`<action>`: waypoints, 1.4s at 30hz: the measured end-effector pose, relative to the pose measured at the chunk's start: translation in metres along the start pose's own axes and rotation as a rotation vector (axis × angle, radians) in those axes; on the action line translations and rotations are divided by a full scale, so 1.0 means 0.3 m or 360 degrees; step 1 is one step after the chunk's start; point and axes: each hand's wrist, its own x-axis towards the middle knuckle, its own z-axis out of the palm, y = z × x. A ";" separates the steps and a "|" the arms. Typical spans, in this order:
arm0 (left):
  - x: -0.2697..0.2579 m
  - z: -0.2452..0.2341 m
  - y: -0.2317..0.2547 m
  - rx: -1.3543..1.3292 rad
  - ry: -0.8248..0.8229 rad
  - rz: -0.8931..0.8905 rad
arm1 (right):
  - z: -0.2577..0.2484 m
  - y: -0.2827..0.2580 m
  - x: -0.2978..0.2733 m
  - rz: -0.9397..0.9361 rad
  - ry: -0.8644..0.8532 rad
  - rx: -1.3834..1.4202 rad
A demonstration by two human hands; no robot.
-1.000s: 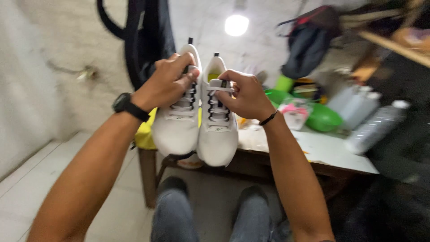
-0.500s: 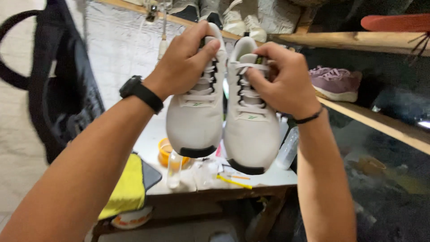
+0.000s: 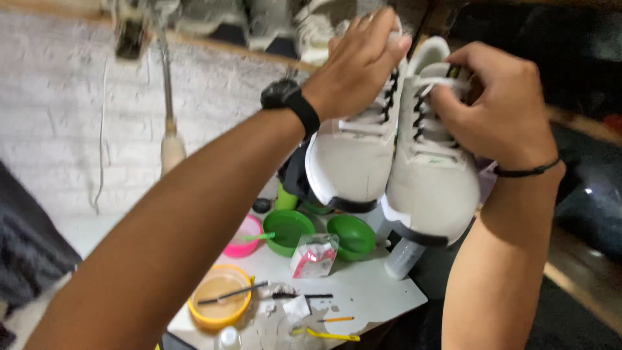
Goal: The person places a pair of white sneakers on a shelf, then selects a pair of gray sneakers. They remove the laces and insoles, and scrub the gray sneakers with a yellow brush and a black brush, focusing on the interior and exterior surfaces.
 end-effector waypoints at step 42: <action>0.863 0.624 -0.596 -0.0115 -0.1360 -0.0777 | 0.149 0.928 0.509 0.1485 -0.1246 0.0180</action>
